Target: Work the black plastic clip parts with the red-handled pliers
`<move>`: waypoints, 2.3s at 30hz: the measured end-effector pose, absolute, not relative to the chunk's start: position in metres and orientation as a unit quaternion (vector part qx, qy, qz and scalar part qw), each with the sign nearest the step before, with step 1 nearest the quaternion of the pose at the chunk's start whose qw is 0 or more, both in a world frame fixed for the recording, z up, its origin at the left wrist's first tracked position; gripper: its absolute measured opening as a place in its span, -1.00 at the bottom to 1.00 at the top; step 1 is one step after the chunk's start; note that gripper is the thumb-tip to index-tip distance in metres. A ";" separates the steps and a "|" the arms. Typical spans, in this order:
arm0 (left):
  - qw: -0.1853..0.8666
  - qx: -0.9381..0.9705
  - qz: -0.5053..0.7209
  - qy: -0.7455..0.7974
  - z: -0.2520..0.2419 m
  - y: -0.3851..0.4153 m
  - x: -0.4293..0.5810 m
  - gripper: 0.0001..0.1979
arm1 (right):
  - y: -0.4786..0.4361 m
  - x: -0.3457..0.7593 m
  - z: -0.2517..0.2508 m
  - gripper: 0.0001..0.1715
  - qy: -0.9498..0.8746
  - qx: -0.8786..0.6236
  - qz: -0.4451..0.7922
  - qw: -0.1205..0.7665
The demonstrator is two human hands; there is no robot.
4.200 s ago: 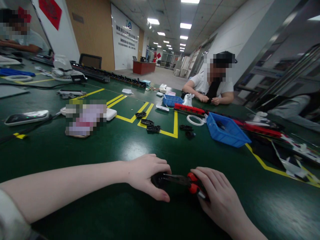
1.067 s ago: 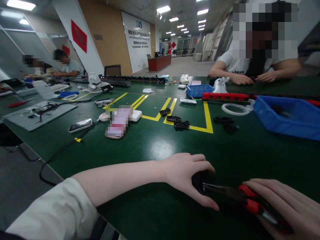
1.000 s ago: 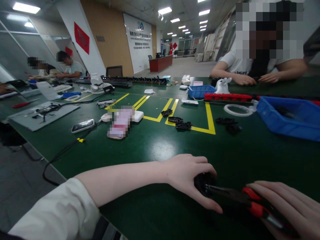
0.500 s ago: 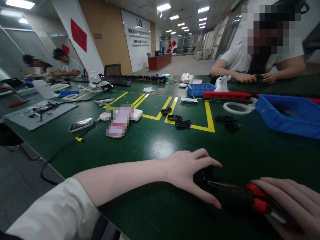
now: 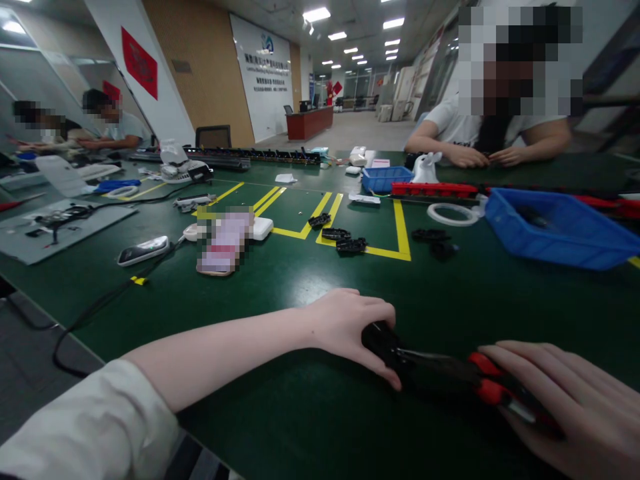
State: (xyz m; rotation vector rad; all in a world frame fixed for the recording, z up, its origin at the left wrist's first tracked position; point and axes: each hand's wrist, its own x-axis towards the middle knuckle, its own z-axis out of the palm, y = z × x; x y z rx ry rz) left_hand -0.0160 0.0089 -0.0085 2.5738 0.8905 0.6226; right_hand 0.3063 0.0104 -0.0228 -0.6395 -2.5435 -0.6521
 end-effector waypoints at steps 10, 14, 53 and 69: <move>0.161 0.927 0.160 0.299 -0.007 0.008 -0.014 -0.48 | 0.007 0.293 -0.006 -0.70 -0.918 -0.214 -0.243 0.230; 0.150 0.929 0.163 0.295 -0.010 0.008 -0.014 -0.48 | 0.006 0.290 -0.006 -0.67 -0.918 -0.227 -0.222 0.236; 0.191 0.918 0.150 0.313 -0.006 0.007 -0.012 -0.51 | 0.009 0.294 -0.012 -0.71 -0.922 -0.252 -0.202 0.214; 0.190 0.922 0.143 0.304 -0.006 0.007 -0.011 -0.49 | 0.003 0.294 -0.005 -0.66 -0.899 -0.281 -0.248 0.227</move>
